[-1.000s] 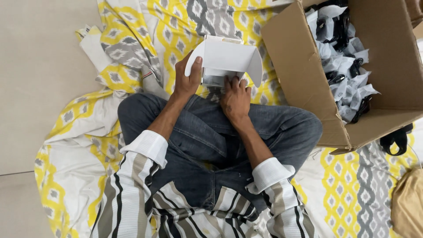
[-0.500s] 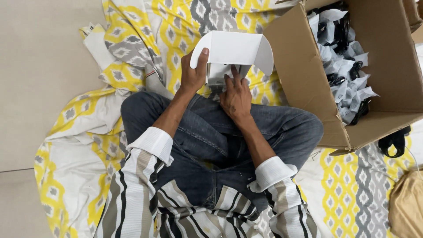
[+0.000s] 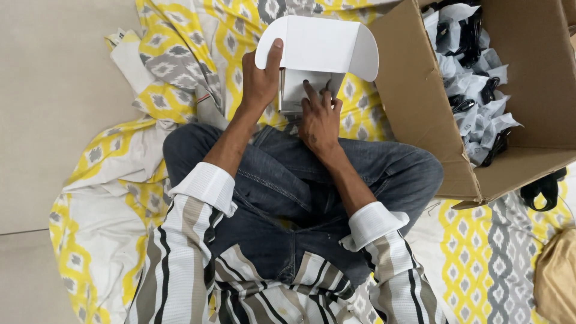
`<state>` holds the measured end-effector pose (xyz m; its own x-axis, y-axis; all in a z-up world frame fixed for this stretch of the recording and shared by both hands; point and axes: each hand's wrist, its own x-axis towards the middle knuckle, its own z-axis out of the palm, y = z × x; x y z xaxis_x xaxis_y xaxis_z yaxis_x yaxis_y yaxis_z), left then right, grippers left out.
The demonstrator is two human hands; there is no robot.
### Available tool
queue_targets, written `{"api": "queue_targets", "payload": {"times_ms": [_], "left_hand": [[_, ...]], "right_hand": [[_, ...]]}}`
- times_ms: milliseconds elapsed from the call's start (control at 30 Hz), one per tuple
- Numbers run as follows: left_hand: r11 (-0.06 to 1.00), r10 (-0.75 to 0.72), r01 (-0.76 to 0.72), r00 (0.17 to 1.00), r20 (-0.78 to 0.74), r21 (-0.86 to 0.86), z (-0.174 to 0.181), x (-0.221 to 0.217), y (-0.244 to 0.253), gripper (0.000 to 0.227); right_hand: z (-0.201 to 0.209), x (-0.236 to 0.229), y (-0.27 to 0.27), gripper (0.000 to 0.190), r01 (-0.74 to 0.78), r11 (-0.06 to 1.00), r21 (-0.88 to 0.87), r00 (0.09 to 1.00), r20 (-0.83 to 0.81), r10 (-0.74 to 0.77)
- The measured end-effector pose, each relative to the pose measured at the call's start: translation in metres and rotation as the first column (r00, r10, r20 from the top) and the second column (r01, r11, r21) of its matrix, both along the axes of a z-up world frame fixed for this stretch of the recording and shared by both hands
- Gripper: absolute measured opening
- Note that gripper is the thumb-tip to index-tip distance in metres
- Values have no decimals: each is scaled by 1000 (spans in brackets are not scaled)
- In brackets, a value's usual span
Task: The person unboxes several electronic devices from white boxes, removing the internal cardboard packaging and cables by hand.
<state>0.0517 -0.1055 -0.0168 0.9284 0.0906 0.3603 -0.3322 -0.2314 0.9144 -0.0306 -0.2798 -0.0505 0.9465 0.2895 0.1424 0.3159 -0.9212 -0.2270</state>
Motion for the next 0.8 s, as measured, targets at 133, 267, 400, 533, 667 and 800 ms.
{"api": "queue_targets", "payload": {"times_ms": [133,267,400,533,667,800], "left_hand": [[999,-29,29,999,31,14,2,8,0,52],[999,-48,48,997,64,8,-2,12,2,52],[999,-36,35,999,25,39,-9,15,1,53],[999,-1,0,1000,9,39,-5,15,1,52],[999,-11,10,1000,21,32,4,10,-1,51],[999,-13,12,1000,22,42,0,13,-2,51]], "right_hand": [[10,9,-3,38,-29,1000,-3,990,138,29],[12,17,-2,35,-43,999,-9,995,87,44],[-14,22,-4,27,-48,997,-62,997,51,51],[-28,19,-4,22,-57,992,-109,996,60,63],[-21,14,0,23,-45,983,-177,997,49,54],[-21,18,3,22,-43,983,-177,999,-11,42]]}}
